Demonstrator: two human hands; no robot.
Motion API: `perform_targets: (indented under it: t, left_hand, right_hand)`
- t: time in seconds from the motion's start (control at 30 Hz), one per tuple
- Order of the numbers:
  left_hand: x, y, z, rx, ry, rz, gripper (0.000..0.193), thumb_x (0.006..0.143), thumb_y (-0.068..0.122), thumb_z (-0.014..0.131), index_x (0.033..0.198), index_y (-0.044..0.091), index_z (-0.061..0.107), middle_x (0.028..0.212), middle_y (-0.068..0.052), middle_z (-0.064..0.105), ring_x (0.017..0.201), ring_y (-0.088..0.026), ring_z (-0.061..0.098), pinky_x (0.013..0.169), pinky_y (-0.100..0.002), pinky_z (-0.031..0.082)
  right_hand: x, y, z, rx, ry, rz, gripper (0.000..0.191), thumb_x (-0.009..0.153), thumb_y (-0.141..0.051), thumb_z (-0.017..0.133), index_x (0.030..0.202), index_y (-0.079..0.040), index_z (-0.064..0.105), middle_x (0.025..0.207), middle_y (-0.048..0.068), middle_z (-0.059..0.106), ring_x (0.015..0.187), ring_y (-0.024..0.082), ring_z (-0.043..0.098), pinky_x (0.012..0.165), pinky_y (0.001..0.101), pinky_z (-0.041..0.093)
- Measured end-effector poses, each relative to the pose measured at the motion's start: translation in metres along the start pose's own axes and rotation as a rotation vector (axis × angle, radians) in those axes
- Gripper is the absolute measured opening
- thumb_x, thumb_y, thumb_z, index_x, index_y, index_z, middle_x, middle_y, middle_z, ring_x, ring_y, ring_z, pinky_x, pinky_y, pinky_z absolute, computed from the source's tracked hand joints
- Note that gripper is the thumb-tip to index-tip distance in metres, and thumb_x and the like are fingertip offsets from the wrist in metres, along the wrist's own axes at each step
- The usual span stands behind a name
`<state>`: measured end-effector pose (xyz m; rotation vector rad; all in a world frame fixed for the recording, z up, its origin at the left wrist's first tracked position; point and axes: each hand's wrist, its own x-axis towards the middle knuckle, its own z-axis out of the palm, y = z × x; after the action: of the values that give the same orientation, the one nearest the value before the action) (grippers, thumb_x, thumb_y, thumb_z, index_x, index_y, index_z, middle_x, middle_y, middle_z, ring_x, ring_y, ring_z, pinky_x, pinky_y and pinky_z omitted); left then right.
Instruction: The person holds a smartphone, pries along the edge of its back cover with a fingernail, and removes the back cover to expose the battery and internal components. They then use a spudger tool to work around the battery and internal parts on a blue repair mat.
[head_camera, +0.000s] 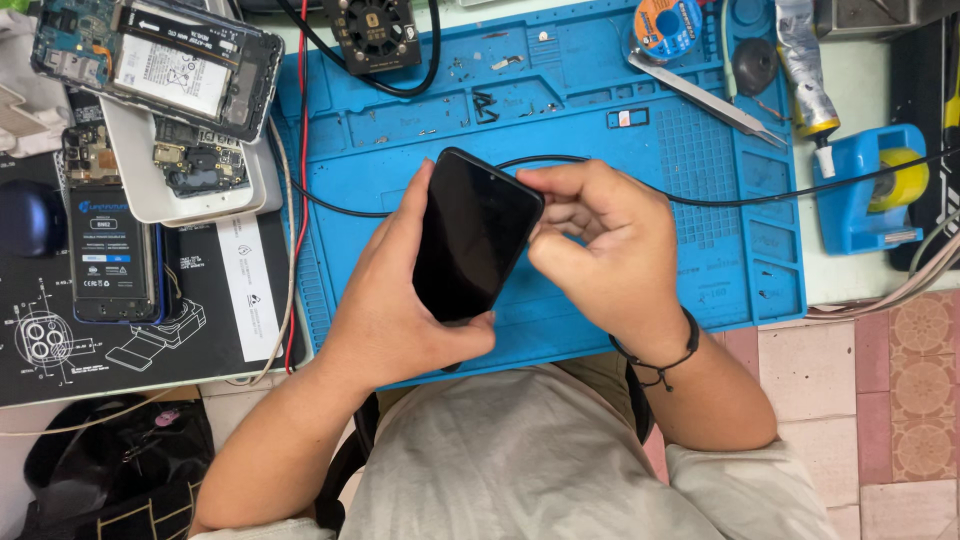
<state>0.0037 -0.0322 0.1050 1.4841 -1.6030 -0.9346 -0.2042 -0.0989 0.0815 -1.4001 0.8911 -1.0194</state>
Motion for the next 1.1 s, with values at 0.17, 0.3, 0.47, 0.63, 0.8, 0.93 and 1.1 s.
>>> perform_targets:
  t: [0.17,0.3,0.47,0.63,0.8,0.93,1.1]
  left_hand:
    - [0.002,-0.003,-0.01,0.053,-0.056,0.059,0.121,0.06,0.017,0.09,0.16,-0.003,0.026,0.139,-0.023,0.059,0.129,-0.034,0.061,0.107,-0.038,0.048]
    - [0.002,-0.003,0.002,-0.083,0.086,0.023,0.117,0.068,0.014,0.09,0.161,-0.005,0.021,0.146,-0.021,0.055,0.137,-0.029,0.057,0.113,-0.036,0.046]
    - [0.002,0.004,0.025,-0.628,0.21,-0.062,0.098,0.094,0.005,0.072,0.166,-0.002,0.006,0.157,-0.017,0.046,0.142,-0.022,0.053,0.119,-0.034,0.044]
    - [-0.021,0.004,0.028,-0.828,-0.033,-0.048,0.076,0.094,0.003,0.067,0.157,-0.002,0.025,0.159,-0.014,0.035,0.146,-0.022,0.043,0.121,-0.04,0.043]
    - [-0.029,-0.015,0.028,-0.844,-0.211,-0.015,0.094,0.092,0.0,0.078,0.167,0.007,0.022,0.164,-0.012,0.035,0.14,-0.025,0.048,0.109,-0.043,0.052]
    - [-0.032,-0.025,0.035,-1.06,-0.188,-0.239,0.095,0.089,-0.001,0.079,0.167,0.008,0.026,0.147,-0.017,0.05,0.128,-0.026,0.057,0.098,-0.042,0.061]
    - [-0.033,-0.032,0.035,-1.012,-0.199,-0.2,0.102,0.086,-0.006,0.079,0.168,0.012,0.02,0.137,-0.015,0.055,0.124,-0.025,0.059,0.096,-0.039,0.061]
  right_hand:
    - [-0.001,0.007,-0.013,-0.028,-0.04,0.034,0.023,0.098,0.008,0.066,0.12,0.006,0.072,0.103,0.01,0.074,0.089,0.009,0.066,0.084,0.0241,0.054]
    - [-0.008,0.004,-0.001,0.205,-0.049,0.177,0.049,0.1,-0.002,0.066,0.147,0.002,0.052,0.123,0.013,0.068,0.105,0.013,0.07,0.094,0.027,0.058]
    - [-0.048,0.007,0.038,0.022,-0.206,0.01,0.107,0.082,0.005,0.079,0.163,-0.002,0.01,0.161,0.019,0.029,0.149,0.024,0.034,0.118,0.0374,0.033]
    - [-0.049,0.023,0.017,0.339,-0.237,0.146,0.109,0.084,0.003,0.083,0.169,-0.003,0.015,0.149,0.013,0.034,0.134,0.026,0.049,0.109,0.0399,0.047]
    - [-0.037,0.011,-0.002,0.496,-0.4,0.393,0.103,0.082,-0.004,0.082,0.165,0.006,0.021,0.155,0.013,0.045,0.142,0.026,0.051,0.117,0.0412,0.047]
    - [-0.033,0.0,0.001,0.371,-0.455,0.438,0.109,0.075,-0.007,0.085,0.162,0.007,0.021,0.15,0.011,0.051,0.132,0.024,0.055,0.11,0.0396,0.048]
    - [-0.036,0.004,0.001,0.306,-0.459,0.427,0.115,0.073,-0.005,0.086,0.166,0.005,0.018,0.14,0.013,0.055,0.121,0.021,0.056,0.104,0.0377,0.049]
